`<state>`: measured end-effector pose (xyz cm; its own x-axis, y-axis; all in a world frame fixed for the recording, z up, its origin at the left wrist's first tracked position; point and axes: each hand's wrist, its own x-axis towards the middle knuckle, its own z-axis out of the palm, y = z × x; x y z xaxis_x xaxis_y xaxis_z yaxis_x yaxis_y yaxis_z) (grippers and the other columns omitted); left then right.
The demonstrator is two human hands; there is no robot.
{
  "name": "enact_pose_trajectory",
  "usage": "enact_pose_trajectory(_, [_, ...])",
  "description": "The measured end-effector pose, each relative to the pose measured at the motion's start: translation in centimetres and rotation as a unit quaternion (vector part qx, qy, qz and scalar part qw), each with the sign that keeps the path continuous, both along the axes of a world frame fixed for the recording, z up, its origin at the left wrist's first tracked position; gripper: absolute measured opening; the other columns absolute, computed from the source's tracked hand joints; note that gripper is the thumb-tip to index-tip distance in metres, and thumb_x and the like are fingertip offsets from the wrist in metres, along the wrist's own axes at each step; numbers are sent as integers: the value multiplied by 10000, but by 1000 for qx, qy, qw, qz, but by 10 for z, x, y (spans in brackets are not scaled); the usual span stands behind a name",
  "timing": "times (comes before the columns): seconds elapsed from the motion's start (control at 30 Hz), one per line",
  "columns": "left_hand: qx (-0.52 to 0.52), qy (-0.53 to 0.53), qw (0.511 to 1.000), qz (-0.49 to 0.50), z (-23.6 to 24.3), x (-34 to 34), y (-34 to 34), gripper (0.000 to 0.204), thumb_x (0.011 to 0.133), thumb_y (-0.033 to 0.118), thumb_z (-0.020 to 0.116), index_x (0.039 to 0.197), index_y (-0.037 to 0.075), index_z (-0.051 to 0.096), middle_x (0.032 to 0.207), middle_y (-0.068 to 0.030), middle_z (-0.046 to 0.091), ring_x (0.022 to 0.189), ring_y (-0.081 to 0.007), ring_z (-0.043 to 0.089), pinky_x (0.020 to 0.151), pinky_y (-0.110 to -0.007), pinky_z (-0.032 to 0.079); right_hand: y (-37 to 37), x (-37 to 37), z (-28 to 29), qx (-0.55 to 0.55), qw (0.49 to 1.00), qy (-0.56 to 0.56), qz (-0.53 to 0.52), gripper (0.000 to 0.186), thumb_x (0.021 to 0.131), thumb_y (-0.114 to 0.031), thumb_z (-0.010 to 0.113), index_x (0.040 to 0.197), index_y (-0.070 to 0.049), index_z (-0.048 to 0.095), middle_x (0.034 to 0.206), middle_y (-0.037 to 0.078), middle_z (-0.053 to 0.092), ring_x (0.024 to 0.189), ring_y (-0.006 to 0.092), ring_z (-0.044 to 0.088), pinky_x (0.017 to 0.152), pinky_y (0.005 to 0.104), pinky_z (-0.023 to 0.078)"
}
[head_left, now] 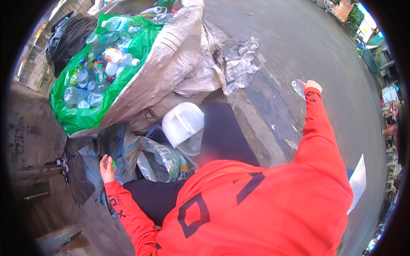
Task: The person sits on the ground and removes labels from plastic bottles using a small red tool. They pick up bottles from a green bag, scrape off the labels, and place the bottles into a white bucket.
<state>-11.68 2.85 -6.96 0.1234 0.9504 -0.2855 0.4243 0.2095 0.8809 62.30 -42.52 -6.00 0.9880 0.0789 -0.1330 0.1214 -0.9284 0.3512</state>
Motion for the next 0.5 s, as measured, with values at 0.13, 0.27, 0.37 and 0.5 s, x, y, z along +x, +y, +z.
enact_pose_trajectory(0.13, [1, -8, 1000, 6, 19, 1, -19, 514, 817, 338, 609, 1259, 135, 442, 1230, -86, 501, 1123, -195, 466, 878, -417, 378, -3, 3, -40, 221, 970, 2, -105, 401, 744, -369, 589, 1005, -69, 641, 1061, 158, 605, 1022, 322, 562, 850, 409, 453])
enact_pose_trajectory(0.27, [34, -53, 998, 14, 28, 44, -16, 529, 791, 343, 649, 1219, 85, 475, 1185, -143, 525, 1065, -231, 515, 858, -355, 414, 18, 38, -120, 753, 639, -13, -156, 509, 717, -379, 720, 1042, -3, 610, 895, 78, 633, 784, 152, 584, 700, 301, 454])
enact_pose_trajectory(0.37, [76, -163, 983, 24, 44, 63, -30, 541, 766, 216, 696, 1201, -4, 462, 1169, -181, 515, 1059, -217, 515, 906, -319, 417, 166, -47, -49, 781, 606, 152, 18, 408, 753, -341, 701, 994, -22, 619, 779, 30, 609, 564, 73, 501, 491, 233, 387])
enact_pose_trajectory(0.5, [68, -346, 933, -76, 88, 93, -44, 630, 816, 378, 616, 1309, 80, 363, 1285, -115, 437, 1176, -206, 429, 964, -347, 327, 308, -278, 82, 754, 495, 317, 294, 267, 820, -224, 632, 980, -10, 622, 716, -16, 584, 470, 9, 382, 406, 178, 265])
